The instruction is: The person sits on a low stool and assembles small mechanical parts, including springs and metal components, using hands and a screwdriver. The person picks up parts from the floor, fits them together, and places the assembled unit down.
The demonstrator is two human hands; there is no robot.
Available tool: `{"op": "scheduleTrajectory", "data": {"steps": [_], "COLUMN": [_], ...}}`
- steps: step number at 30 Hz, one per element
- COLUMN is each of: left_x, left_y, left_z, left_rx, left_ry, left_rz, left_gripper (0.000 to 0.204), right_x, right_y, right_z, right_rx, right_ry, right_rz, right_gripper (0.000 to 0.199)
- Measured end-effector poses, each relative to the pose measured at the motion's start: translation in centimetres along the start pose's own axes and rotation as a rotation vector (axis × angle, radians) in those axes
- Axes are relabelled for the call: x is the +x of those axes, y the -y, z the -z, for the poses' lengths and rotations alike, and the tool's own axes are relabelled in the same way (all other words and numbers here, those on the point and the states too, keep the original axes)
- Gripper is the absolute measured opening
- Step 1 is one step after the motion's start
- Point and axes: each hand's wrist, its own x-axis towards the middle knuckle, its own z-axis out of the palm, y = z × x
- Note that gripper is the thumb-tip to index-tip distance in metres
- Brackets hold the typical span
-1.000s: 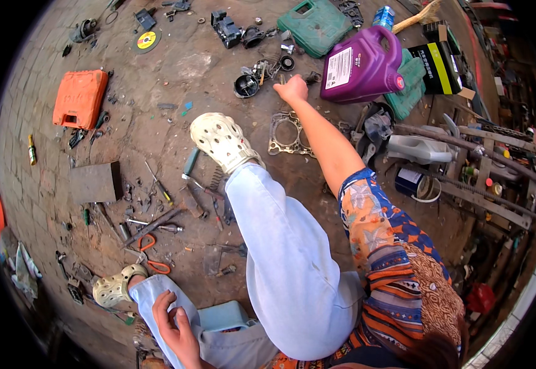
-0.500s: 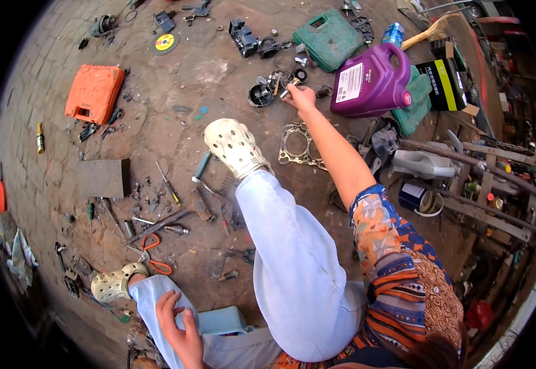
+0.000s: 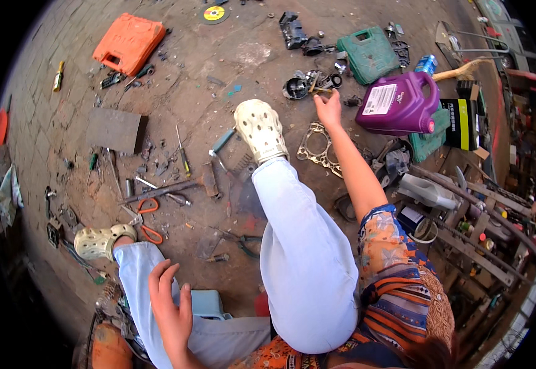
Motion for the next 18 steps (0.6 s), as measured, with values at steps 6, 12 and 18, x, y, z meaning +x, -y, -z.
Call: {"op": "scheduleTrajectory", "data": {"steps": [6, 12, 18], "left_x": [-0.8, -2.6, -4.7], "left_y": [0.1, -0.4, 1.6], "left_z": [1.5, 3.1, 3.7], "left_rx": [0.030, 0.043, 0.123], "left_ry": [-0.017, 0.018, 0.052], "left_rz": [-0.003, -0.045, -0.156], "left_gripper": [0.039, 0.042, 0.043], "right_x": [-4.8, -7.2, -9.6], "right_y": [0.9, 10.0, 23.1], "right_z": [2.6, 6.5, 4.8], "right_rx": [-0.122, -0.165, -0.459], "right_ry": [0.050, 0.372, 0.740], "right_rz": [0.229, 0.565, 0.958], "right_gripper": [0.069, 0.034, 0.023]}}
